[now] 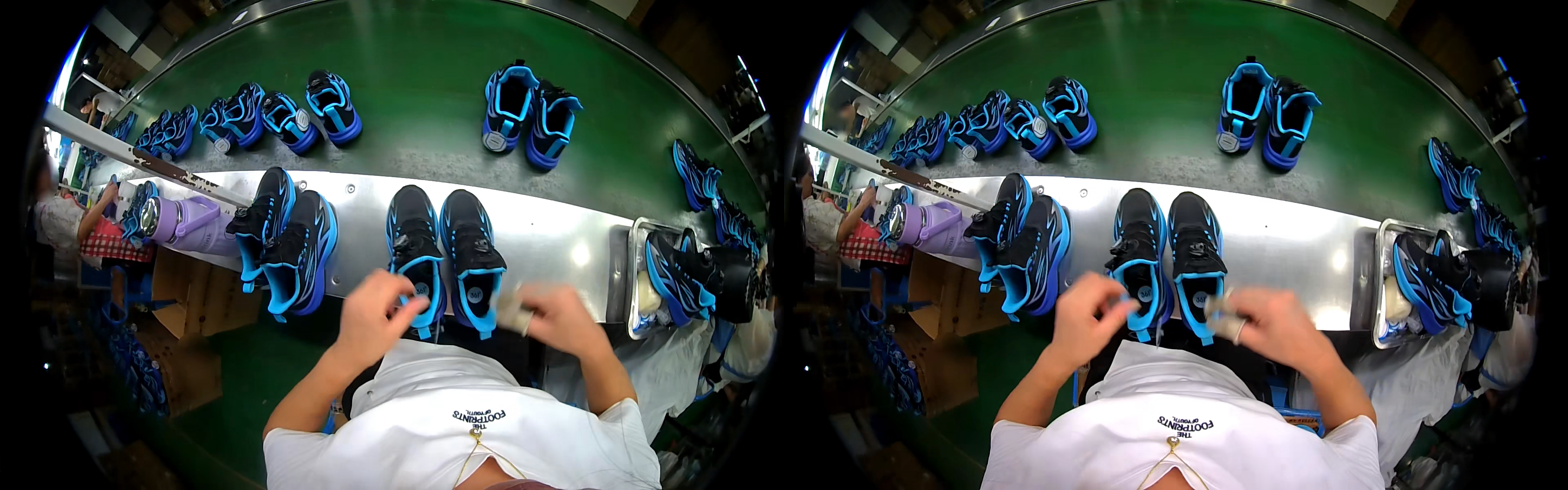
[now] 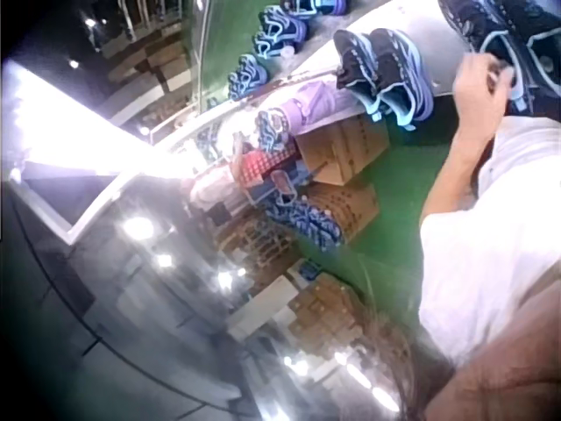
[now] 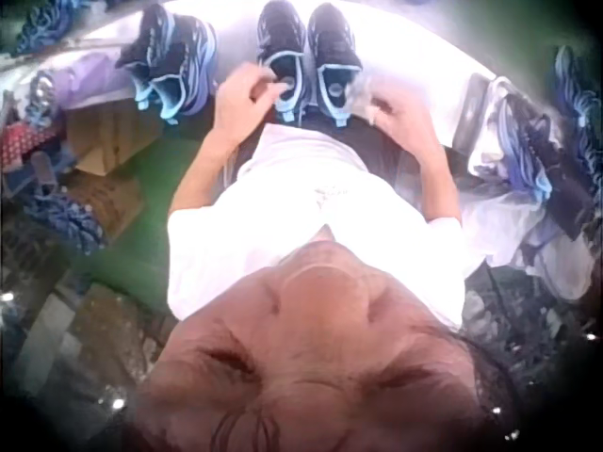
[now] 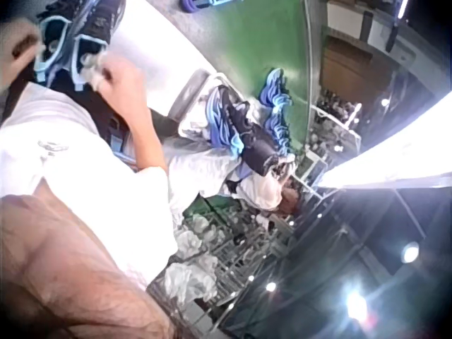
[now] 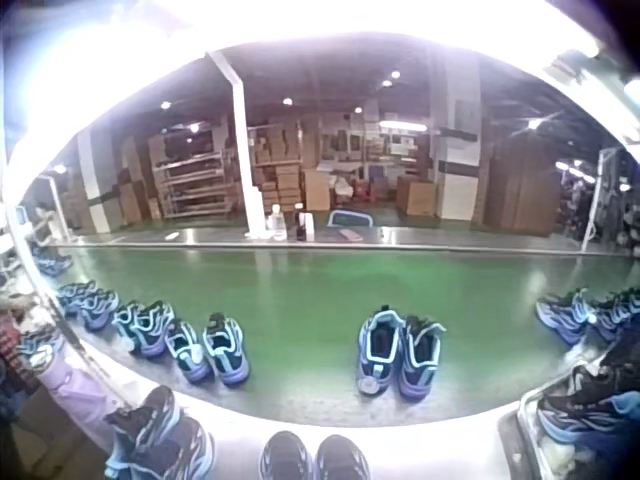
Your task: The person cleans a pair of black and blue sneakers by wiping the surfaces and around the dial closure with a cloth, then places them on a conveyor belt and picks up another pair to repeat the process.
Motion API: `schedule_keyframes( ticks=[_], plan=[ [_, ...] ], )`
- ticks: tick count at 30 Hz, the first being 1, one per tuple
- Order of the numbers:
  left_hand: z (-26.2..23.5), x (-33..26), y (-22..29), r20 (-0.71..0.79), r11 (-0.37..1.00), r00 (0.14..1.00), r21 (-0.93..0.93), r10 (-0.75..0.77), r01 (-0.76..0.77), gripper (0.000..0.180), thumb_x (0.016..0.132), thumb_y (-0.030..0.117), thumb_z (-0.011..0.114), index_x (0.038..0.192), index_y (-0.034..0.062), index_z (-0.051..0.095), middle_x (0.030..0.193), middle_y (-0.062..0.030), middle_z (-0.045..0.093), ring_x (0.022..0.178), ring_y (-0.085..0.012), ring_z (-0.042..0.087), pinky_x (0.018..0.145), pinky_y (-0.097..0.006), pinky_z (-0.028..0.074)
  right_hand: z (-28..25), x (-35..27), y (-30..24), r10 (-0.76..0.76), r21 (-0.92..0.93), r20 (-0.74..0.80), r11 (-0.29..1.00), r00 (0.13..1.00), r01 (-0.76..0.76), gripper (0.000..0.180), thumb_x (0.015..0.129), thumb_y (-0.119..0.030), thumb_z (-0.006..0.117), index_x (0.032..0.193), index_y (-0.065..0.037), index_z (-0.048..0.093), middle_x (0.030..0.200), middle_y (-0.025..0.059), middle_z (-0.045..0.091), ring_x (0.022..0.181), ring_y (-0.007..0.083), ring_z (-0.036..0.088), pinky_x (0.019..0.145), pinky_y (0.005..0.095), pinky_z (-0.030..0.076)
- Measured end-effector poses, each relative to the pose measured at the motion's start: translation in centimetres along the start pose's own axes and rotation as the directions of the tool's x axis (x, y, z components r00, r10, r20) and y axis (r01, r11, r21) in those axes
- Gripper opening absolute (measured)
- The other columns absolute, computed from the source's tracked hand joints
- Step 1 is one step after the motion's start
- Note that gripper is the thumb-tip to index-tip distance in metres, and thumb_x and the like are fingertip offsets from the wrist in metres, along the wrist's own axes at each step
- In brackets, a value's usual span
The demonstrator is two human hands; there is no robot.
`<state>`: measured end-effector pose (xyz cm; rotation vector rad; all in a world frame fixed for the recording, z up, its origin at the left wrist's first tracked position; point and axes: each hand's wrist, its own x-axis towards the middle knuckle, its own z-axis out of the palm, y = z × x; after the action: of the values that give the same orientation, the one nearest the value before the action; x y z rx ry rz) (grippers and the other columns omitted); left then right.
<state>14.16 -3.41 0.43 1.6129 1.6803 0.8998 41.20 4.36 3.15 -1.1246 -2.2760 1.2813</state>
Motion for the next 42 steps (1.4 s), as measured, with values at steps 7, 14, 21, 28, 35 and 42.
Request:
schedule_keyframes(
  ticks=[7,14,21,28,35,42],
  plan=[
    [1.9,4.3,-1.5,-0.055,0.934,0.943,0.166,0.329,-0.316,0.038,0.074,0.002,0.071,0.11,0.0074,0.063,0.126,-0.0082,0.06,0.095,-0.0306,0.057,0.085,-0.04,0.049,3.6,5.8,1.1,-0.369,-0.406,-0.203,0.874,0.907,0.265,0.049,0.069,-0.006,0.076,0.116,-0.013,0.065,0.104,0.0095,0.061,0.092,0.0302,0.059,0.081,0.0394,0.05],
    [2.0,2.6,-2.9,0.061,0.853,0.912,0.333,0.407,-0.403,0.03,0.072,-0.005,0.059,0.097,0.0081,0.067,0.126,-0.0025,0.063,0.085,-0.0295,0.052,0.075,-0.036,0.048,1.5,4.0,1.9,-0.297,-0.359,-0.121,0.903,0.947,0.237,0.055,0.063,0.007,0.069,0.114,-0.015,0.068,0.115,0.0114,0.063,0.102,0.0297,0.062,0.083,0.0366,0.053],
    [4.5,3.7,-0.7,0.198,0.609,0.844,0.613,0.499,-0.504,0.021,0.073,0.006,0.061,0.093,0.0069,0.065,0.124,-0.0069,0.061,0.088,-0.0282,0.052,0.075,-0.037,0.046,6.5,3.6,1.0,-0.434,-0.796,-0.072,0.568,0.898,0.211,0.023,0.076,-0.007,0.064,0.098,-0.001,0.063,0.113,0.0205,0.059,0.099,0.0319,0.059,0.08,0.0349,0.051],
    [4.6,3.0,-0.4,-0.057,0.883,0.923,0.321,0.381,-0.344,0.051,0.068,-0.006,0.063,0.118,0.0029,0.062,0.132,-0.0128,0.056,0.089,-0.0321,0.058,0.082,-0.042,0.052,3.9,3.4,-0.3,-0.239,-0.284,-0.197,0.942,0.951,0.178,0.046,0.078,0.007,0.06,0.122,-0.001,0.058,0.126,0.0222,0.056,0.106,0.037,0.058,0.087,0.0414,0.052],
    [5.1,3.2,-2.0,0.034,0.782,0.831,0.319,0.556,-0.536,0.042,0.068,-0.005,0.063,0.109,0.0002,0.063,0.112,-0.0112,0.063,0.087,-0.0275,0.058,0.079,-0.035,0.052,6.3,2.0,1.2,-0.33,-0.614,-0.206,0.776,0.921,0.14,0.053,0.077,0.004,0.06,0.129,-0.001,0.056,0.122,0.0195,0.059,0.095,0.0327,0.062,0.082,0.038,0.054],
    [5.8,2.6,-1.4,-0.057,0.833,0.89,0.383,0.452,-0.399,0.045,0.066,-0.005,0.065,0.111,0.0052,0.065,0.115,-0.0101,0.062,0.092,-0.0302,0.057,0.08,-0.038,0.052,3.0,2.9,0.8,-0.192,-0.484,-0.259,0.874,0.947,0.044,0.06,0.067,0.002,0.07,0.124,-0.011,0.061,0.104,0.0128,0.058,0.094,0.0323,0.057,0.082,0.0412,0.05]
  ],
)
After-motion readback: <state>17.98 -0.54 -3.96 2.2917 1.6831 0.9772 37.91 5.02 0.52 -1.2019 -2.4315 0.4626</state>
